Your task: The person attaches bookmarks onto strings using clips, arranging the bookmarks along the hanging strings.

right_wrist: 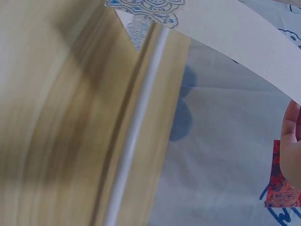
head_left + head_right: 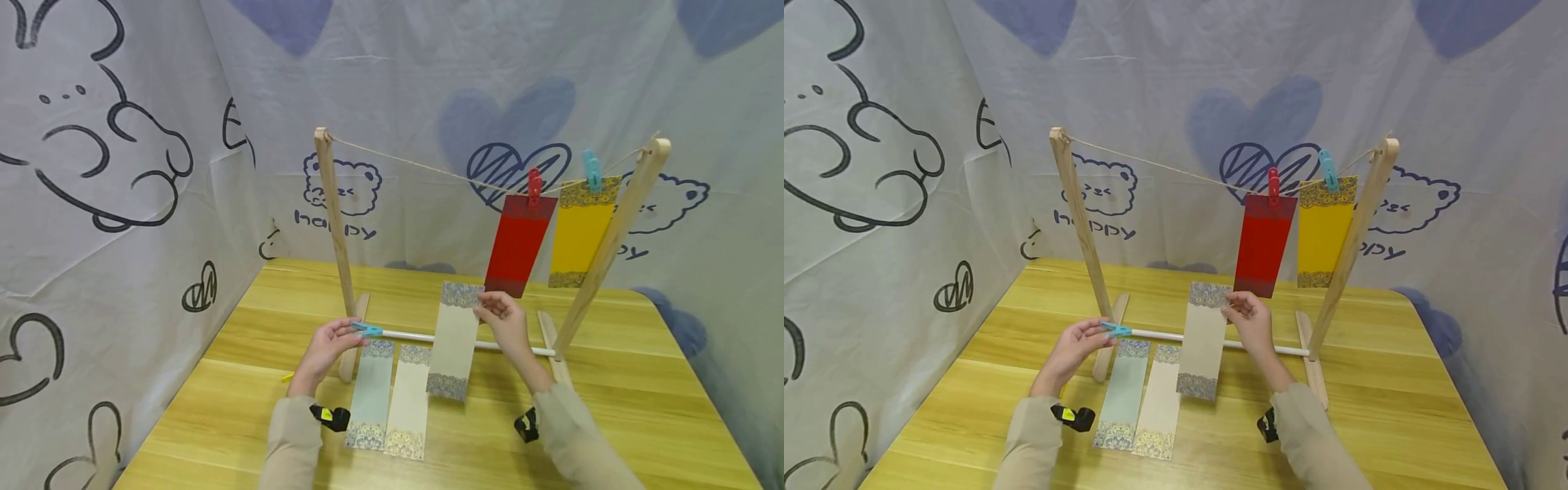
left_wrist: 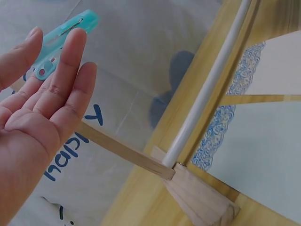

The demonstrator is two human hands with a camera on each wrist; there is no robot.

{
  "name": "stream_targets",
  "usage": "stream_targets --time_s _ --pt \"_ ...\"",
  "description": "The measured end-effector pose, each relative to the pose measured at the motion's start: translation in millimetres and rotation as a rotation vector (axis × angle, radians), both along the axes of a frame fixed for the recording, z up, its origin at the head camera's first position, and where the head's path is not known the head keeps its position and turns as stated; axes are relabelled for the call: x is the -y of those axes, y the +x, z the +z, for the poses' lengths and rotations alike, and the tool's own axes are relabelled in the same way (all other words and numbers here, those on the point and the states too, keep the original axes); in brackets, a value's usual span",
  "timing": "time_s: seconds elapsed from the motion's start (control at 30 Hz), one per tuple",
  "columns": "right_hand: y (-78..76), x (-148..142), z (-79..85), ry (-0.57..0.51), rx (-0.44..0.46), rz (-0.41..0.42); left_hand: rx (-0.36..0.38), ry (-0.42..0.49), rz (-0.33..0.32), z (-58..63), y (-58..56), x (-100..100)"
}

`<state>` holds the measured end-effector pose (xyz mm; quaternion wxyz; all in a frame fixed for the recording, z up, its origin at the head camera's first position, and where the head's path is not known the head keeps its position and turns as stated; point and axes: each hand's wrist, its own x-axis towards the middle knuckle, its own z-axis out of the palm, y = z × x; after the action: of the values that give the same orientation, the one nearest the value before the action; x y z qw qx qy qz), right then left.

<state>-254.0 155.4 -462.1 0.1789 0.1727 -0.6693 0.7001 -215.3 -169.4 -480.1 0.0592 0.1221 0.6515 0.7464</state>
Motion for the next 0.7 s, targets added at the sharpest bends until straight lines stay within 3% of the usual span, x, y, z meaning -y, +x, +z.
stream_targets --time_s 0.17,0.37,0.6,0.7 --pt "-1.6 2.6 13.0 -0.024 0.041 -0.025 -0.013 0.004 0.009 18.8 4.2 -6.7" --pt "-0.6 5.6 27.2 -0.021 0.011 -0.013 -0.016 0.024 0.006 32.3 4.9 -10.6" --pt "5.7 11.1 50.8 -0.003 -0.056 -0.006 -0.067 0.045 0.014 23.9 -12.4 -9.3" --pt "4.6 11.2 54.5 -0.002 -0.076 -0.003 -0.087 0.053 0.0 27.2 -14.0 -11.5"
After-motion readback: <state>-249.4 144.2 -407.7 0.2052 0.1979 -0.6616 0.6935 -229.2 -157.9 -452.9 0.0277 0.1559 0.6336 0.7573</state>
